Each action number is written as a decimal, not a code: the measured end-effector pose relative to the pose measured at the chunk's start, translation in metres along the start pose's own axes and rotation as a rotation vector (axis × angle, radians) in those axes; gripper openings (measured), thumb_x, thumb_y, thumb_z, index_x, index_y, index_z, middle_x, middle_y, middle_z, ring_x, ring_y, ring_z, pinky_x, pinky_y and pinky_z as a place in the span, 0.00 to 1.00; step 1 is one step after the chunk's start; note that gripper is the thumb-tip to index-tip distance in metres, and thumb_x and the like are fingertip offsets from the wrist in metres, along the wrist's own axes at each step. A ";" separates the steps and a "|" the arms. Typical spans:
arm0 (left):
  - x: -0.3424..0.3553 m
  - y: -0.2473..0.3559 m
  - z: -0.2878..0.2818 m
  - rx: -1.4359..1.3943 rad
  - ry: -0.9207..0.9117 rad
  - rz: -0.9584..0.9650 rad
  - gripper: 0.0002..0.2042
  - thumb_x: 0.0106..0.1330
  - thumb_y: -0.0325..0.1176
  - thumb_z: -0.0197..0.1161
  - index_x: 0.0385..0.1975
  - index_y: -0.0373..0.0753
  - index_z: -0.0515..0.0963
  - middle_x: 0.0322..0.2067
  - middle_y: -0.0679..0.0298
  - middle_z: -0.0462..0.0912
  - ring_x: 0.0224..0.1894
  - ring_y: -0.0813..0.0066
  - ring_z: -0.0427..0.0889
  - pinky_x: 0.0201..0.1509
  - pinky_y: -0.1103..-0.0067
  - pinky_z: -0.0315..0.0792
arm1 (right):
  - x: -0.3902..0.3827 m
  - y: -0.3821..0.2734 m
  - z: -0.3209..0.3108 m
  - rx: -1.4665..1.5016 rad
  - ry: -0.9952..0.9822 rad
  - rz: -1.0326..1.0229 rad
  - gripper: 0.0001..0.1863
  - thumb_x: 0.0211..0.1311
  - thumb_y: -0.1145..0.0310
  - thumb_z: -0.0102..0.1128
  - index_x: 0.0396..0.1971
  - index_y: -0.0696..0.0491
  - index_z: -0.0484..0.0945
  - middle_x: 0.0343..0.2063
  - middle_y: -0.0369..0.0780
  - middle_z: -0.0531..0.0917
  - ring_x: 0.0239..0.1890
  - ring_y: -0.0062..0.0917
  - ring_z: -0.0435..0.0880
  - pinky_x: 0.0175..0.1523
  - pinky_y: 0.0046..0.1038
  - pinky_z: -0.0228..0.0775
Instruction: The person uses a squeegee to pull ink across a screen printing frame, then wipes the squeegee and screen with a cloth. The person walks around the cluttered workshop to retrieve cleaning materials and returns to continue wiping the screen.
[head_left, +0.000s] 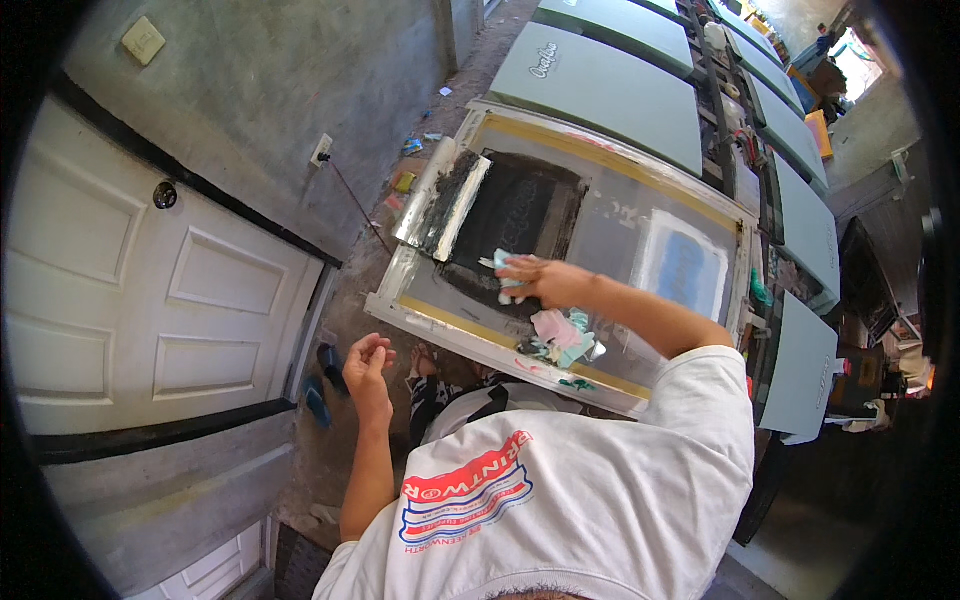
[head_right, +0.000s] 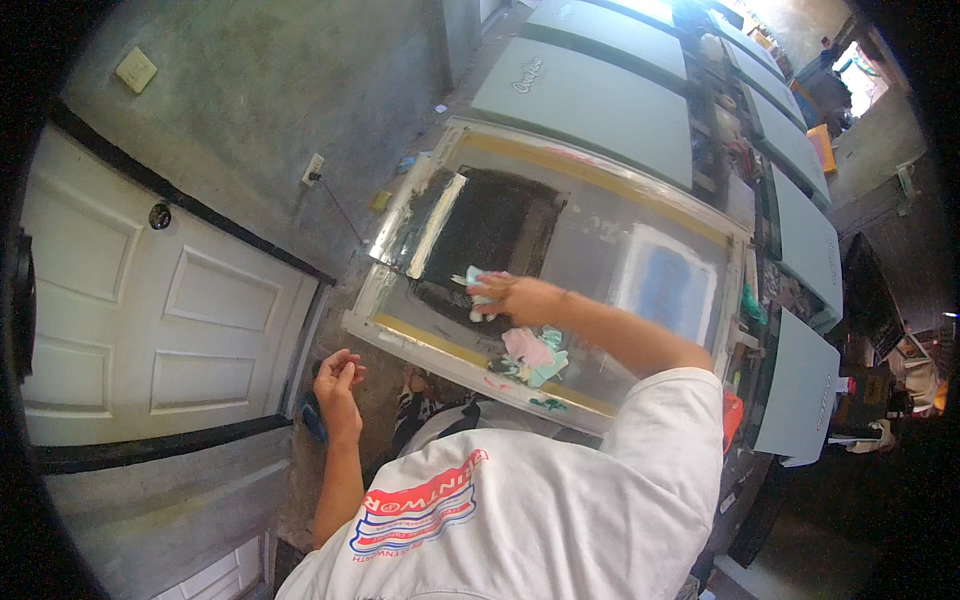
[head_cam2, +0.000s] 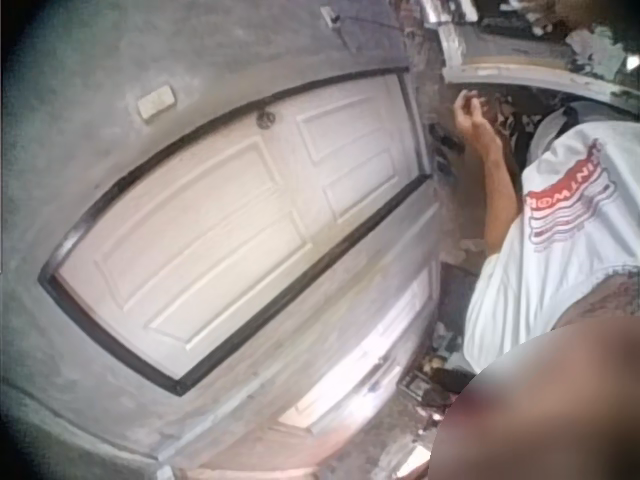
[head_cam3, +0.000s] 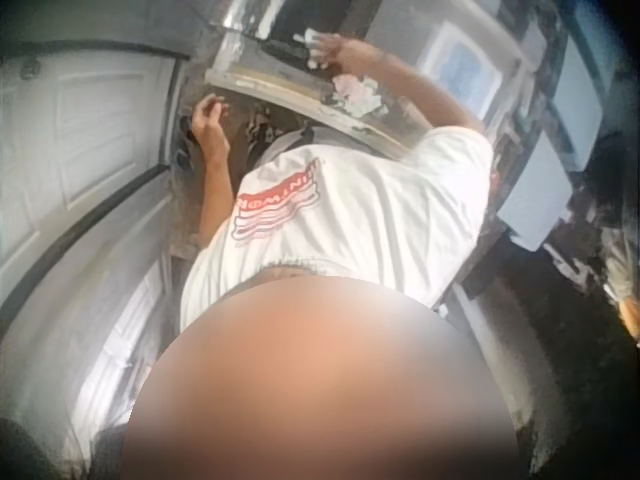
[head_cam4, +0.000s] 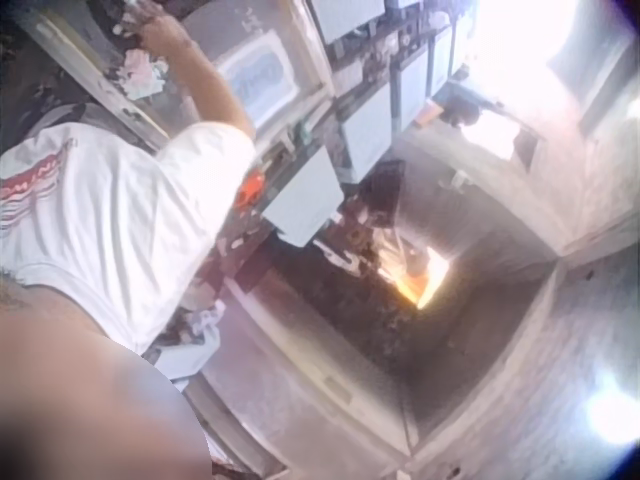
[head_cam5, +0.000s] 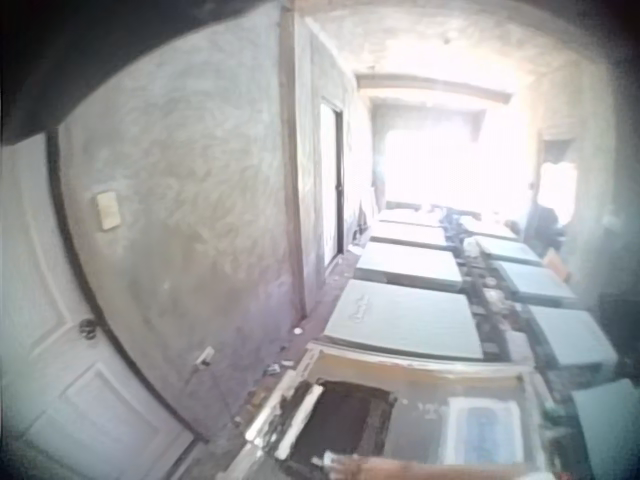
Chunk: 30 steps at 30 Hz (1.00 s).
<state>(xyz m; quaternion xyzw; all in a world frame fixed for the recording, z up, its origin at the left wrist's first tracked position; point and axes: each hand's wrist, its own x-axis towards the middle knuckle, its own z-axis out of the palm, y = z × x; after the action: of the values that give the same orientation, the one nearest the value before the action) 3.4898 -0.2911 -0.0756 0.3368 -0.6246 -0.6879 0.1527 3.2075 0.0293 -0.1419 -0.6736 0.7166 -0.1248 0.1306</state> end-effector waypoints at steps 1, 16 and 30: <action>-0.001 0.000 -0.004 -0.009 0.002 0.002 0.12 0.71 0.22 0.58 0.52 0.31 0.78 0.43 0.60 0.85 0.40 0.75 0.83 0.46 0.79 0.76 | -0.009 0.005 -0.008 0.026 0.029 0.109 0.35 0.53 0.72 0.63 0.66 0.51 0.75 0.73 0.44 0.67 0.77 0.40 0.58 0.82 0.41 0.47; -0.022 -0.005 -0.013 -0.090 0.053 -0.007 0.10 0.71 0.22 0.58 0.51 0.31 0.78 0.43 0.60 0.84 0.40 0.75 0.83 0.46 0.80 0.75 | -0.005 0.043 -0.037 -0.244 0.241 0.377 0.33 0.48 0.80 0.62 0.60 0.51 0.79 0.68 0.44 0.72 0.70 0.39 0.70 0.74 0.35 0.65; -0.029 -0.005 -0.016 -0.097 0.078 -0.068 0.10 0.72 0.23 0.59 0.50 0.32 0.79 0.42 0.60 0.85 0.39 0.75 0.83 0.45 0.80 0.75 | 0.017 0.121 -0.034 -0.166 0.242 0.520 0.34 0.48 0.78 0.60 0.62 0.52 0.78 0.70 0.45 0.69 0.73 0.46 0.65 0.76 0.40 0.60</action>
<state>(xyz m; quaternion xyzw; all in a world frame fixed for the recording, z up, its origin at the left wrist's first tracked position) 3.5225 -0.2843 -0.0720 0.3765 -0.5723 -0.7084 0.1698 3.0818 0.0199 -0.1529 -0.4559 0.8834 -0.1074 0.0165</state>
